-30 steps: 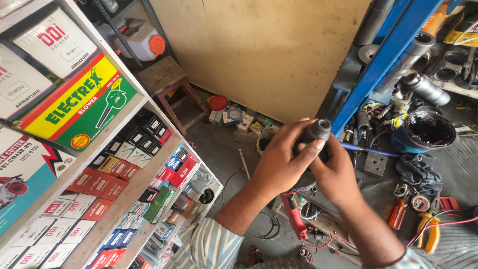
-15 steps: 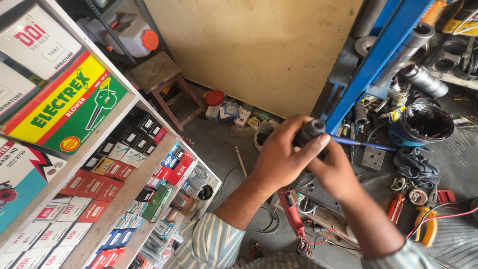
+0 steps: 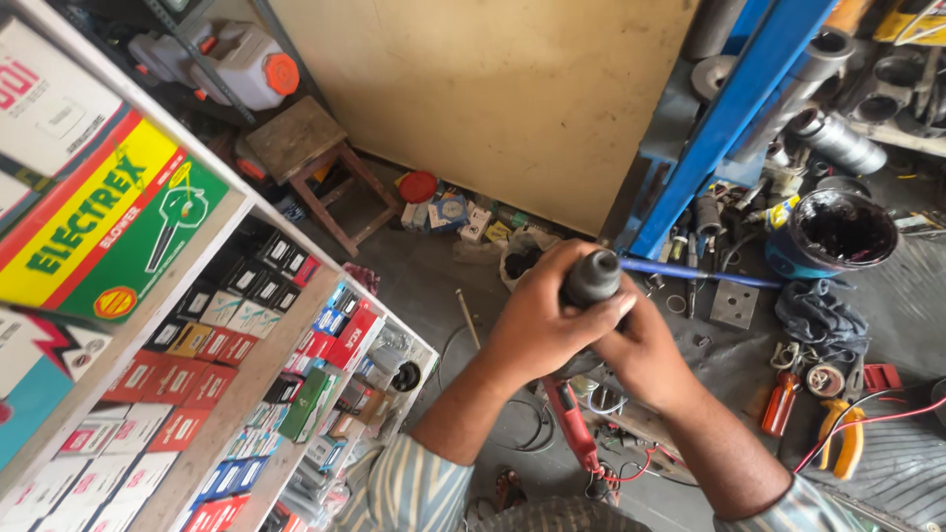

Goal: The person cleans a small metal part with a rag, then uses a soldering iron to apply flux to a component held in a bench vise. They wipe the part again, use a screwdriver to adjust the component, and finally insert a cylindrical part into the assembly.

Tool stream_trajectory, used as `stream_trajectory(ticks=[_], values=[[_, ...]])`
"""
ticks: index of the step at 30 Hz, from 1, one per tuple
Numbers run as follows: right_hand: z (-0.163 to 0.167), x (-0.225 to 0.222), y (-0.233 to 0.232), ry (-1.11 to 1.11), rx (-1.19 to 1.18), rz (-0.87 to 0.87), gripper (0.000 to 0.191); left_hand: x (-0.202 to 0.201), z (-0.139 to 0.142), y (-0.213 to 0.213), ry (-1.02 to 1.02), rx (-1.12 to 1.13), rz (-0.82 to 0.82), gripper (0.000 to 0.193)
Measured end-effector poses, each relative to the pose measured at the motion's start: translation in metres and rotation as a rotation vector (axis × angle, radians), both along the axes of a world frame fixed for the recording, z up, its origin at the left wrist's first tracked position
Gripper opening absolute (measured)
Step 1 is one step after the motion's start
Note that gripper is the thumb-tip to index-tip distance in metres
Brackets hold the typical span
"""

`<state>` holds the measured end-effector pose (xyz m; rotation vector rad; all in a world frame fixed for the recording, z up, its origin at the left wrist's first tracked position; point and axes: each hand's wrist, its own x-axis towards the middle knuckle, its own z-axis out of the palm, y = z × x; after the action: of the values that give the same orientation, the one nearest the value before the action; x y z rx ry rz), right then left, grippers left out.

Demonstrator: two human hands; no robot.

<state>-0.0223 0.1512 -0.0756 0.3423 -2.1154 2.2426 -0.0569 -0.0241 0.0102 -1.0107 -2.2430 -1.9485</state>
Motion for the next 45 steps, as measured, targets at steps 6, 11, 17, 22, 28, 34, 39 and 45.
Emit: stream_trajectory(ticks=[6,11,17,22,28,34,39,45], values=[[-0.001,0.011,-0.018,0.105,0.173,-0.090,0.050,0.001,-0.010,-0.009,0.013,0.078,-0.078,0.052],[-0.011,0.010,-0.004,0.131,-0.016,0.034,0.068,0.003,-0.013,-0.005,0.189,0.010,-0.044,0.049],[-0.085,0.060,-0.004,0.038,-0.207,-0.241,0.048,0.001,-0.013,-0.010,0.032,0.011,-0.094,0.056],[-0.130,0.078,-0.020,-0.633,-0.010,-0.120,0.045,-0.005,-0.018,-0.012,-0.132,-0.030,-0.160,0.074],[-0.110,0.054,-0.026,-0.884,-0.451,0.133,0.051,-0.008,-0.020,-0.011,-0.154,-0.017,-0.218,0.080],[-0.100,0.054,-0.034,-0.802,-0.361,0.112,0.050,-0.010,-0.023,-0.010,-0.165,-0.031,-0.233,0.084],[-0.103,0.053,-0.031,-0.780,-0.384,0.144,0.053,-0.011,-0.032,-0.010,-0.193,-0.043,-0.252,0.090],[-0.098,0.054,-0.028,-0.854,-0.413,0.167,0.058,-0.012,-0.037,-0.011,-0.261,0.001,-0.294,0.097]])
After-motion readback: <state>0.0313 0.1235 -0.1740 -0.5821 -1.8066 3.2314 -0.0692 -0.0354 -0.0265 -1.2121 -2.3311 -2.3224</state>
